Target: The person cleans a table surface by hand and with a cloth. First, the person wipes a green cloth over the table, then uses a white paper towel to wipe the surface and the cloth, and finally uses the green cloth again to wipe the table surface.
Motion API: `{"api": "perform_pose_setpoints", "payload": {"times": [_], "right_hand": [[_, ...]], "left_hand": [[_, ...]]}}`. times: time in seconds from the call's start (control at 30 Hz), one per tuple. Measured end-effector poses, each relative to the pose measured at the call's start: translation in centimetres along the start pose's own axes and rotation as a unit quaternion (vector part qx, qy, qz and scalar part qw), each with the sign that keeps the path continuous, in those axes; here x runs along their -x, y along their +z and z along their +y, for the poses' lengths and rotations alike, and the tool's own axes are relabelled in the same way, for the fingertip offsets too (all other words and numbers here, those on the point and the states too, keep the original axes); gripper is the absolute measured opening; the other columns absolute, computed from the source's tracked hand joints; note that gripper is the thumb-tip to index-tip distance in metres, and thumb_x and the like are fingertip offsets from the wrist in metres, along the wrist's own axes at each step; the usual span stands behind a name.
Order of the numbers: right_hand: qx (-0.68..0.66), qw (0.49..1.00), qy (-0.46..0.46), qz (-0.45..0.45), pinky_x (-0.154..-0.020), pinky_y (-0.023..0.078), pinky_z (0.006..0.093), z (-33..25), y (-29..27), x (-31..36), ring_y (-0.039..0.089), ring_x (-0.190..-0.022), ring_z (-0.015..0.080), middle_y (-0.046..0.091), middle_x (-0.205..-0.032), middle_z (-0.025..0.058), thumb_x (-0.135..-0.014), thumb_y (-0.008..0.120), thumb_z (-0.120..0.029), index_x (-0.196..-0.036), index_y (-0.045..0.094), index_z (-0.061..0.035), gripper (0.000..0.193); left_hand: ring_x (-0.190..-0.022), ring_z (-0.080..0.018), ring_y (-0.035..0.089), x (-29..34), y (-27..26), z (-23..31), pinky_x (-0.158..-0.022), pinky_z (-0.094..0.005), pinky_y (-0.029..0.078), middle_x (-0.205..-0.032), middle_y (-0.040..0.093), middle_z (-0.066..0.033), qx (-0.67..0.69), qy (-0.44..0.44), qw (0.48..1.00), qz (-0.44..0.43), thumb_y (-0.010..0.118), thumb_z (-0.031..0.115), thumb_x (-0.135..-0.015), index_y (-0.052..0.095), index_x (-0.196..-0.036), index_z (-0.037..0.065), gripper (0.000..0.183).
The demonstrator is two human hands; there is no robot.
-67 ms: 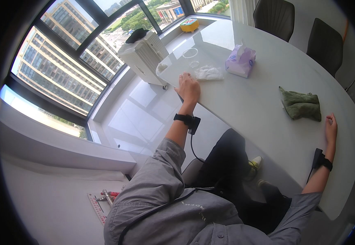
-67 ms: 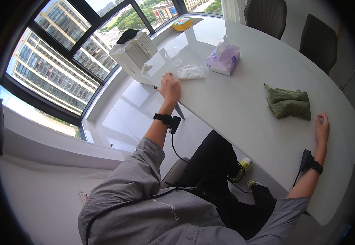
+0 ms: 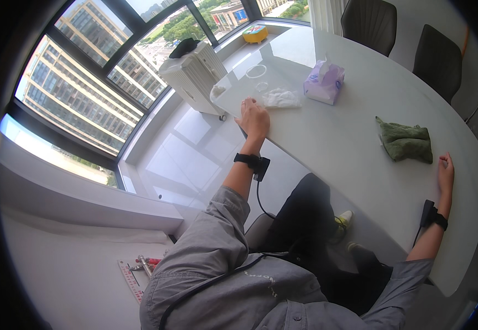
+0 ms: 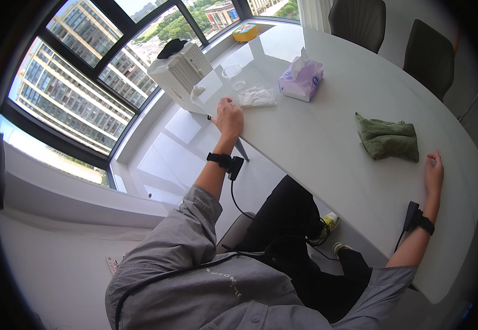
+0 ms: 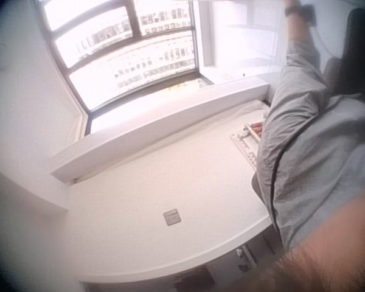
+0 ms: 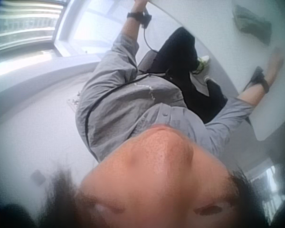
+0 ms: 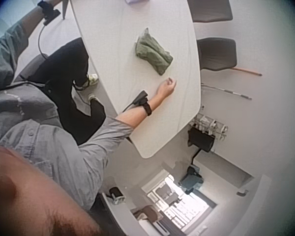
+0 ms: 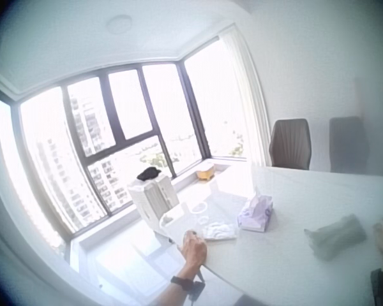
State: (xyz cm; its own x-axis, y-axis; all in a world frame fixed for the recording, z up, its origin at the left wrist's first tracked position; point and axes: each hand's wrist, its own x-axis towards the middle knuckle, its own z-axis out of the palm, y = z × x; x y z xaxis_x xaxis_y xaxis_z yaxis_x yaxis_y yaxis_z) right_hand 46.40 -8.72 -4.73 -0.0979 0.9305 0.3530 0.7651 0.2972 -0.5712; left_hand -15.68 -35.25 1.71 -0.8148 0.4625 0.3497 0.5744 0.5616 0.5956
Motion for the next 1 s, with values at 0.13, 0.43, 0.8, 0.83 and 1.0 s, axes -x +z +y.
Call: {"api": "perform_pose_setpoints", "payload": {"times": [0.13, 0.43, 0.8, 0.83, 1.0], "right_hand": [[-0.004, 1.000, -0.003, -0.002, -0.098, 0.042, 0.0332, 0.2, -0.1, -0.1, 0.060, -0.107, 0.0230, 0.065, -0.110, 0.0077, -0.095, 0.054, -0.020, -0.130, 0.053, -0.0010, 0.039], [-0.013, 0.998, 0.039, -0.040, -0.108, 0.035, 0.0349, -1.7, -0.7, 0.2, 0.047, -0.132, 0.0278, 0.057, -0.132, 0.0139, -0.098, 0.053, -0.019, -0.112, 0.058, 0.0004, 0.025], [-0.001, 1.000, -0.009, 0.003, -0.100, 0.041, 0.0340, -0.9, -0.3, 0.2, 0.060, -0.110, 0.0252, 0.066, -0.110, 0.0093, -0.096, 0.053, -0.018, -0.124, 0.056, -0.0008, 0.033], [-0.010, 1.000, 0.001, -0.007, -0.100, 0.041, 0.0339, -1.0, -0.3, 0.2, 0.060, -0.110, 0.0252, 0.066, -0.110, 0.0091, -0.096, 0.053, -0.018, -0.125, 0.055, -0.0009, 0.034], [-0.020, 1.000, 0.011, -0.009, -0.100, 0.041, 0.0340, -1.1, -0.5, 0.3, 0.060, -0.110, 0.0254, 0.066, -0.110, 0.0093, -0.096, 0.054, -0.018, -0.125, 0.055, -0.0002, 0.034]], "left_hand": [[-0.113, -0.0268, 0.055, 0.1, 0.3, 0.0, -0.097, -0.0602, 0.030, -0.112, 0.058, -0.0079, 0.004, 0.012, 0.999, 0.036, 0.044, 0.017, -0.091, 0.050, -0.103, 0.008, 0.016], [-0.108, -0.0295, 0.056, 0.3, 0.2, -0.1, -0.097, -0.0584, 0.029, -0.111, 0.058, -0.0103, 0.004, 0.017, 0.999, 0.038, 0.044, 0.018, -0.093, 0.048, -0.105, 0.008, 0.016], [-0.113, -0.0266, 0.055, 0.2, 0.3, -0.1, -0.095, -0.0583, 0.032, -0.112, 0.058, -0.0090, -0.019, 0.025, 0.999, 0.044, 0.042, 0.021, -0.097, 0.050, -0.105, 0.008, 0.017], [-0.113, -0.0262, 0.055, 0.2, 0.3, -0.1, -0.095, -0.0586, 0.032, -0.112, 0.058, -0.0087, -0.022, 0.030, 0.998, 0.055, 0.042, 0.021, -0.097, 0.050, -0.105, 0.009, 0.017], [-0.114, -0.0254, 0.055, 0.4, 0.2, 0.1, -0.095, -0.0589, 0.032, -0.111, 0.058, -0.0077, -0.013, 0.030, 0.998, 0.046, 0.043, 0.020, -0.096, 0.052, -0.103, 0.009, 0.015]]}}
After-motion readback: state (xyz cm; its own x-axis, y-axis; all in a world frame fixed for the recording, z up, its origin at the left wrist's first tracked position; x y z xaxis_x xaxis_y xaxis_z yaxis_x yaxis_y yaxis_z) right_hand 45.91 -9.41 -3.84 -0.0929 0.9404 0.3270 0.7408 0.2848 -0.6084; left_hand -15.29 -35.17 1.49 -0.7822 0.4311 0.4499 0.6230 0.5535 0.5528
